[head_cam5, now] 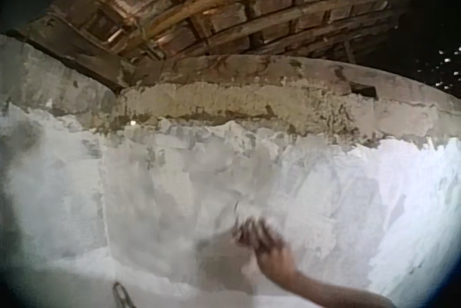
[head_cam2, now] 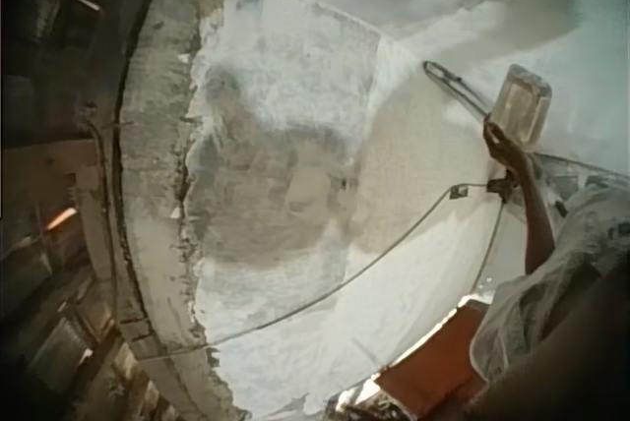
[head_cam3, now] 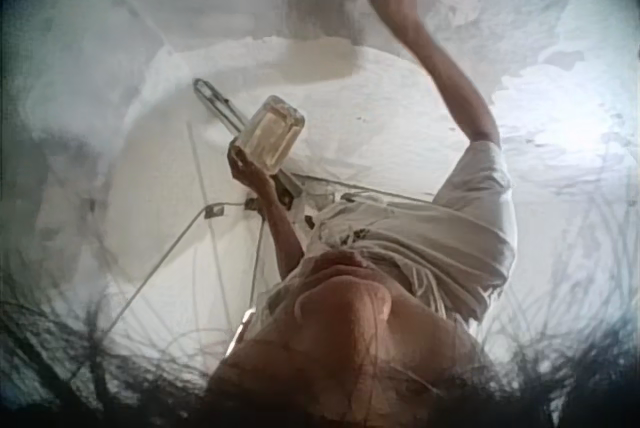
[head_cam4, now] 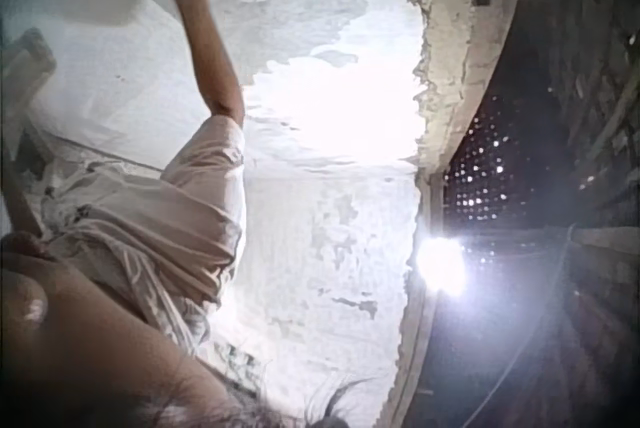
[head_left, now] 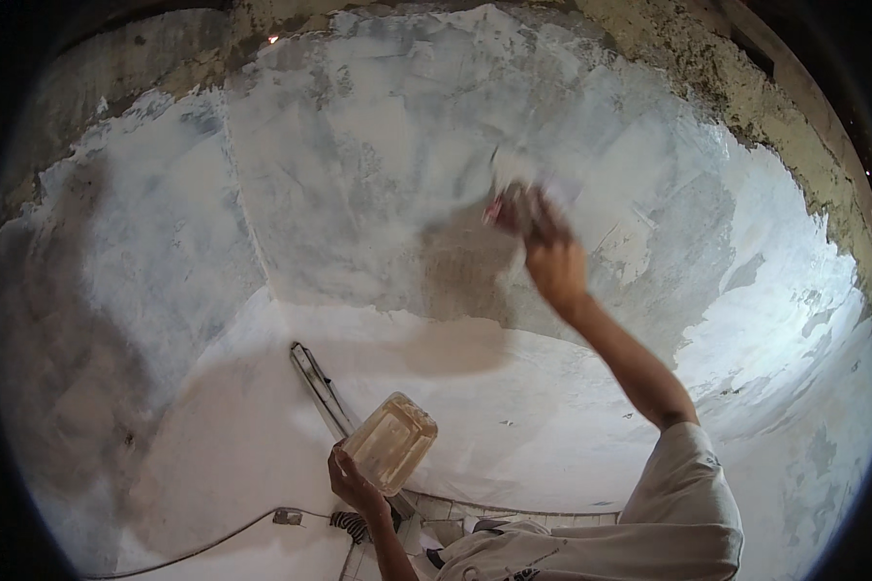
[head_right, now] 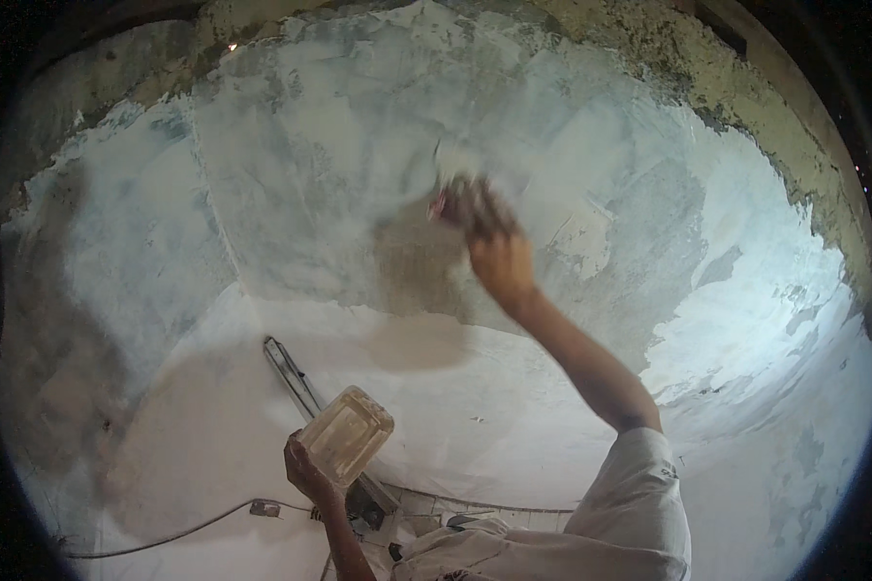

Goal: Applying plaster or putty to the corner of a wall and ceiling using a spatula.

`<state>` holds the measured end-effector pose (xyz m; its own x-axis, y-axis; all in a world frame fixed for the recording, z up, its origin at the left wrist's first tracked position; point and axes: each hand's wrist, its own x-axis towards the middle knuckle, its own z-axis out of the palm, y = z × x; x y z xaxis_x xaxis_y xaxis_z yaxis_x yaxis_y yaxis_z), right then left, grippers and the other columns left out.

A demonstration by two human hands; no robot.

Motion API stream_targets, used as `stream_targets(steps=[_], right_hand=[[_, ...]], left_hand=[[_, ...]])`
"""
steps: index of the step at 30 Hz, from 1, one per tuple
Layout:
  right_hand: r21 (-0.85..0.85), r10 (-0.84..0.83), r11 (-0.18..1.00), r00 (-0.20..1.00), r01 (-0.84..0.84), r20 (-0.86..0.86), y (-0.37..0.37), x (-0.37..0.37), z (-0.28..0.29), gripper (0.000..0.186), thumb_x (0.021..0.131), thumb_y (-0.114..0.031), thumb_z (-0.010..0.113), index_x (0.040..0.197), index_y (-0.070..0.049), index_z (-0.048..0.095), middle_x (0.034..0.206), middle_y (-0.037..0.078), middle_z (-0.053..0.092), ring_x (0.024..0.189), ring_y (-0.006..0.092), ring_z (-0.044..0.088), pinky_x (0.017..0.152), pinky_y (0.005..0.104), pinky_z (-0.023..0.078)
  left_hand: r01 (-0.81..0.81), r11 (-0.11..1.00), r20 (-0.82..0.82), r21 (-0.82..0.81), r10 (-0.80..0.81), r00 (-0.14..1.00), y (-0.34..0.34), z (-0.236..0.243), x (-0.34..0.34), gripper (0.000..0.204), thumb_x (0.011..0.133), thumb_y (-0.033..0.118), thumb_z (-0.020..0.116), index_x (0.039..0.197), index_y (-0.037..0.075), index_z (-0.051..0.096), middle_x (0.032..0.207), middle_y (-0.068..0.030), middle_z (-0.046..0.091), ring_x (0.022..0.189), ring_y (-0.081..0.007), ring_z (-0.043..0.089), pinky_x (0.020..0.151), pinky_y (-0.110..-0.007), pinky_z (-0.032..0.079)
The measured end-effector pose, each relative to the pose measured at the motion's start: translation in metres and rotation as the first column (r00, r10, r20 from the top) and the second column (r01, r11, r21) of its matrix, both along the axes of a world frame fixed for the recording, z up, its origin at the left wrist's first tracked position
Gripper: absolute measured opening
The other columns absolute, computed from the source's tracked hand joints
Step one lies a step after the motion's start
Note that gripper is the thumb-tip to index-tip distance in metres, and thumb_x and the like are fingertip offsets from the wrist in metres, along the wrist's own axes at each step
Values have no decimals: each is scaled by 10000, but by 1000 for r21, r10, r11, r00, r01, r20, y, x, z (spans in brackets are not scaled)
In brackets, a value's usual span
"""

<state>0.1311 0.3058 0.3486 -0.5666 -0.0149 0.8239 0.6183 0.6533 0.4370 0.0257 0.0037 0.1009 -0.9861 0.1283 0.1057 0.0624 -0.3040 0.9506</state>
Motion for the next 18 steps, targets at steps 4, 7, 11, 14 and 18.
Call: stream_targets(steps=[4, 7, 11, 14, 18], right_hand=[[-232, 115, 970, 970, -65, 212, -2, 18, -144, 479, 742, -21, 547, 1212, 75, 550, 1343, 182, 513, 1240, 274, 506, 867, 340, 526], [-414, 258, 905, 902, -100, 346, -38, 23, -188, 477, 755, -26, 539, 1230, -19, 574, 1286, 166, 565, 1127, 269, 592, 803, 369, 549], [-667, 356, 729, 918, -155, 176, -42, 32, -131, 493, 757, 4, 558, 1224, -150, 582, 1124, 127, 649, 773, 291, 685, 626, 383, 558], [-348, 410, 854, 912, -387, -6, -45, 30, -19, 495, 732, 57, 562, 1185, -131, 632, 1204, 90, 621, 909, 257, 678, 698, 348, 580], [-40, 286, 956, 955, -290, -81, -37, 20, 61, 538, 716, 74, 549, 1244, -29, 564, 1307, 112, 552, 1186, 296, 545, 941, 377, 502]], left_hand=[[13, 999, 27, -51, -12, 1000, 12, 6, 5, 463, 989, 400, 447, 1084, -32, 586, 982, -129, 607, 887, -212, 586, 786, -353, 503], [19, 1000, 29, -11, -18, 999, 7, -3, 2, 455, 990, 393, 452, 1080, -32, 589, 977, -120, 608, 880, -206, 581, 784, -341, 494], [27, 1000, 14, 11, -27, 1000, 7, -2, 4, 460, 986, 403, 463, 1073, -30, 594, 970, -110, 607, 879, -195, 576, 781, -326, 483], [32, 999, 26, -9, -32, 999, 6, -3, 3, 458, 988, 402, 459, 1078, -28, 592, 967, -111, 605, 880, -195, 573, 791, -331, 485], [46, 999, 5, -27, -46, 999, 10, 3, 7, 463, 990, 403, 452, 1083, -30, 588, 969, -115, 603, 880, -197, 571, 797, -338, 488]])
